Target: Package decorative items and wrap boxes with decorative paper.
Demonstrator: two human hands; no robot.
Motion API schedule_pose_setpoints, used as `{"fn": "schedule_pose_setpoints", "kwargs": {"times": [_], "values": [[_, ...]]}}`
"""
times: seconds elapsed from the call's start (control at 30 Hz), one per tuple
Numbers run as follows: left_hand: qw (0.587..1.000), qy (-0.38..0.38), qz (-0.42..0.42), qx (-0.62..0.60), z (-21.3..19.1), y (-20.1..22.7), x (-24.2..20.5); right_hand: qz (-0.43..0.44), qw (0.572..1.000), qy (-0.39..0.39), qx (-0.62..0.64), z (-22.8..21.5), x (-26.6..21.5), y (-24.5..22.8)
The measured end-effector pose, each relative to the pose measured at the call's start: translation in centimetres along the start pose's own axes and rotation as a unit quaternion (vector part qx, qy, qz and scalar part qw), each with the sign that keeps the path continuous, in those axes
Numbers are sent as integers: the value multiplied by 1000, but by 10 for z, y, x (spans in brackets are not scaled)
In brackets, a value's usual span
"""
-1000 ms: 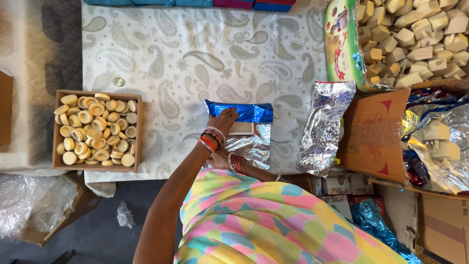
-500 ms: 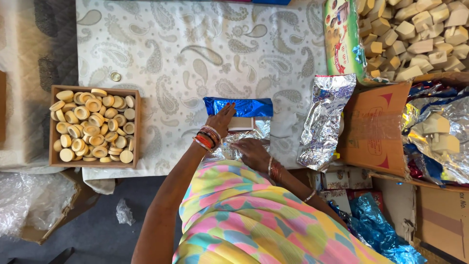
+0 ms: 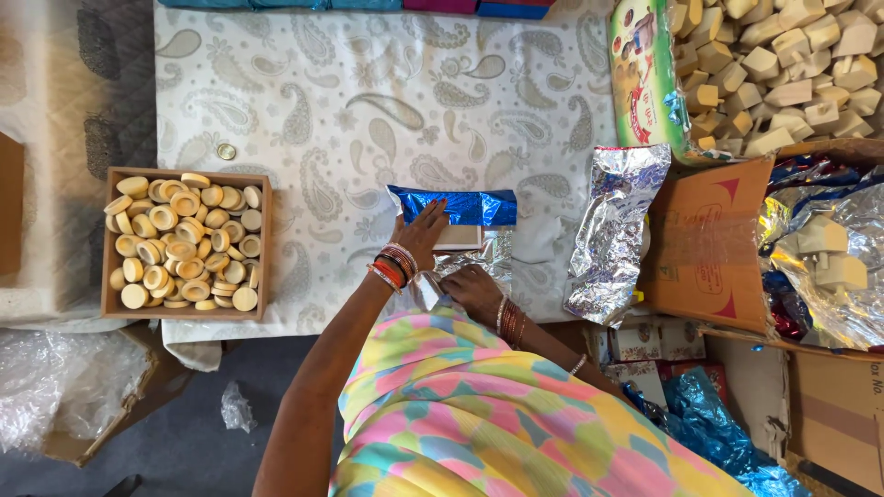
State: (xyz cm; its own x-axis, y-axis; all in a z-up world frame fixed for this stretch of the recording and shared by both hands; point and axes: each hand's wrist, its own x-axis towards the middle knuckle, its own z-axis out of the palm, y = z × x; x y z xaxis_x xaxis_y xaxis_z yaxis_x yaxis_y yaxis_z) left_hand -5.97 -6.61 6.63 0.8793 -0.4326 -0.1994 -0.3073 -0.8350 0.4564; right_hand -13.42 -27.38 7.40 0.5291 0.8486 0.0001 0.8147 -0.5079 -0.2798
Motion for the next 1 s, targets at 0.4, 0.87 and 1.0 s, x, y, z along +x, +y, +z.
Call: {"fn": "schedule_pose_setpoints", "kwargs": {"times": [0.4,0.87,1.0], "values": [[949,42,160,269,49,-66,5,50,990,126,29,-61,30,15],[959,-38,154,236,-28,-63,-9,126,966,217,65,-69,66,53],[947,-132,155,249,-67,-41,-18,140,971,179,72,-70,70,53]]}}
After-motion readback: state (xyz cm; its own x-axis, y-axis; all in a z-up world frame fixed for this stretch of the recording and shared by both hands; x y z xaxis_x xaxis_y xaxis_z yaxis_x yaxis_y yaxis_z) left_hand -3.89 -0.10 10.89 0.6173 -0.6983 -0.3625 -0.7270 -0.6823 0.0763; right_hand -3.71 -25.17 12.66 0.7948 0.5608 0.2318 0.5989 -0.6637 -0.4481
